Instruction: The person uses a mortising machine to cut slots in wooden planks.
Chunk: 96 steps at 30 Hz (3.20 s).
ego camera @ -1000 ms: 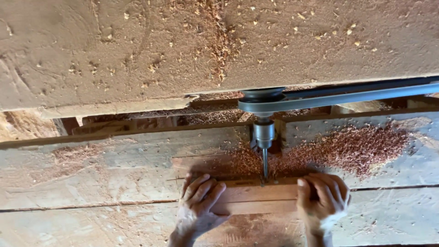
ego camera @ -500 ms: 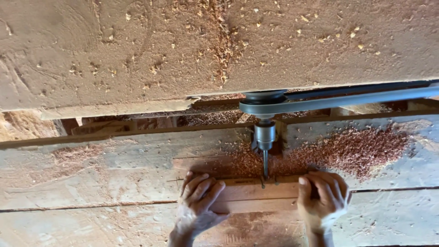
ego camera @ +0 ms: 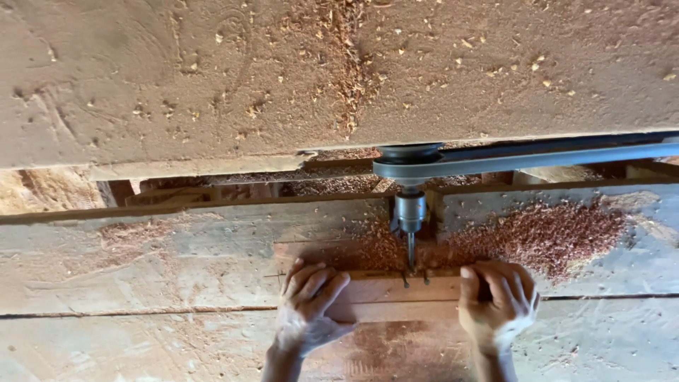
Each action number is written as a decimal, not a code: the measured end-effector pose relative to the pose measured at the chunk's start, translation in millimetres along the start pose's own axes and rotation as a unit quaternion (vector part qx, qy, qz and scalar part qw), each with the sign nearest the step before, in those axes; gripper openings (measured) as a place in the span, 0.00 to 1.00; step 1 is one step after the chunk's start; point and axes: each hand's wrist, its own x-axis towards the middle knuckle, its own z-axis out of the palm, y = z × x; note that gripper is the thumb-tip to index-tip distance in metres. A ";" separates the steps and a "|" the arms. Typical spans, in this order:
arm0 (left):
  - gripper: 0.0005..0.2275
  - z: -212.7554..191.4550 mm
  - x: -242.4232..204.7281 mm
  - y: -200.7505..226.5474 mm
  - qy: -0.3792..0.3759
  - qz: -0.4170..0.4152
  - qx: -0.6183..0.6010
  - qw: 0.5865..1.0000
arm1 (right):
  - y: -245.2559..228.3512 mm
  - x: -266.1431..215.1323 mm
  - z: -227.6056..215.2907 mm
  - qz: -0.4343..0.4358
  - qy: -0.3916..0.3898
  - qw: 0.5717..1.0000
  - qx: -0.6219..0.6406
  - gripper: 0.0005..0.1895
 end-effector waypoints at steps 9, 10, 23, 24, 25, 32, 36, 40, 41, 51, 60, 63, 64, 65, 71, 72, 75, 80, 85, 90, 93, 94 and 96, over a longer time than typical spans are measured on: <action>0.35 -24.7 20.2 24.3 -0.016 -0.039 0.016 0.999 | -35.7 30.0 -22.9 -0.029 0.001 0.999 -0.035 0.11; 0.35 -24.0 14.2 27.8 -0.013 -0.038 0.016 0.999 | -22.3 14.6 -17.3 -0.031 0.004 0.999 -0.035 0.11; 0.29 24.3 -100.7 27.5 0.181 0.100 0.206 0.957 | -12.5 -64.1 -38.8 -0.086 0.092 0.990 0.068 0.12; 0.29 25.0 -100.4 27.2 0.196 0.108 0.225 0.948 | -11.3 -65.0 -36.8 -0.090 0.102 0.989 0.053 0.12; 0.29 24.7 -103.7 29.6 0.196 0.103 0.224 0.949 | -11.7 -68.0 -38.5 -0.092 0.098 0.989 0.054 0.12; 0.30 23.6 -98.3 28.5 0.179 0.098 0.213 0.956 | -2.5 -72.2 -37.2 -0.078 0.082 0.990 0.080 0.14; 0.36 -9.5 -58.9 42.8 0.064 0.029 0.140 0.988 | -25.5 -42.9 -42.9 -0.059 0.016 0.997 0.046 0.20; 0.40 -17.5 -35.2 38.7 0.011 -0.008 0.084 0.996 | -37.4 -34.3 -38.4 0.009 -0.042 0.998 -0.043 0.18; 0.41 -17.0 -32.3 35.5 0.010 -0.009 0.071 0.997 | -36.2 -33.6 -32.7 0.019 -0.035 0.998 -0.046 0.18; 0.40 -29.1 -8.5 20.4 -0.023 -0.009 0.045 0.999 | -31.6 -36.8 -10.6 0.070 -0.002 0.996 -0.061 0.20; 0.39 -14.7 -18.1 13.3 -0.019 -0.014 0.045 0.999 | -21.5 -45.1 -4.8 0.093 -0.001 0.995 -0.045 0.23; 0.38 -20.8 -7.1 18.6 -0.001 -0.009 0.065 0.998 | -22.1 -42.0 -4.0 0.081 -0.001 0.995 -0.057 0.24; 0.38 -20.9 -8.2 18.5 -0.002 -0.007 0.063 0.998 | -23.6 -40.5 -4.1 0.083 0.000 0.995 -0.059 0.24; 0.37 -21.1 -9.0 18.3 -0.013 -0.016 0.060 0.998 | -25.2 -38.6 -4.2 0.083 0.005 0.995 -0.057 0.24; 0.37 -20.7 -12.8 16.3 -0.041 -0.015 0.039 0.998 | -32.4 -31.9 -5.4 0.096 0.017 0.994 -0.049 0.21; 0.36 -20.5 -12.8 16.6 -0.042 -0.014 0.036 0.998 | -33.7 -28.7 -5.9 0.095 0.017 0.994 -0.050 0.20; 0.36 -18.7 -11.2 15.2 -0.042 -0.009 0.030 0.999 | -33.3 -29.2 -2.0 0.102 0.022 0.993 -0.057 0.19; 0.36 -14.3 -13.0 11.5 -0.045 -0.007 0.020 0.999 | -37.1 -24.8 -4.3 0.103 0.014 0.993 -0.060 0.18; 0.35 -13.9 -15.2 5.2 -0.049 -0.007 0.020 0.999 | -42.3 -19.0 -5.8 0.106 0.017 0.993 -0.053 0.18; 0.34 -14.7 -15.2 1.8 -0.051 -0.005 0.020 0.998 | -25.6 -32.8 4.2 0.102 0.039 0.993 -0.043 0.19; 0.36 -17.5 -10.7 2.9 -0.050 -0.002 0.020 0.999 | -26.2 -34.0 4.3 0.106 0.033 0.992 -0.063 0.19; 0.36 -20.3 -7.2 4.5 -0.050 -0.003 0.020 0.999 | -26.9 -32.9 3.7 0.106 0.033 0.992 -0.063 0.19; 0.37 -26.1 -1.0 6.7 -0.056 -0.006 0.021 0.998 | -28.9 -32.1 3.3 0.109 0.037 0.992 -0.052 0.19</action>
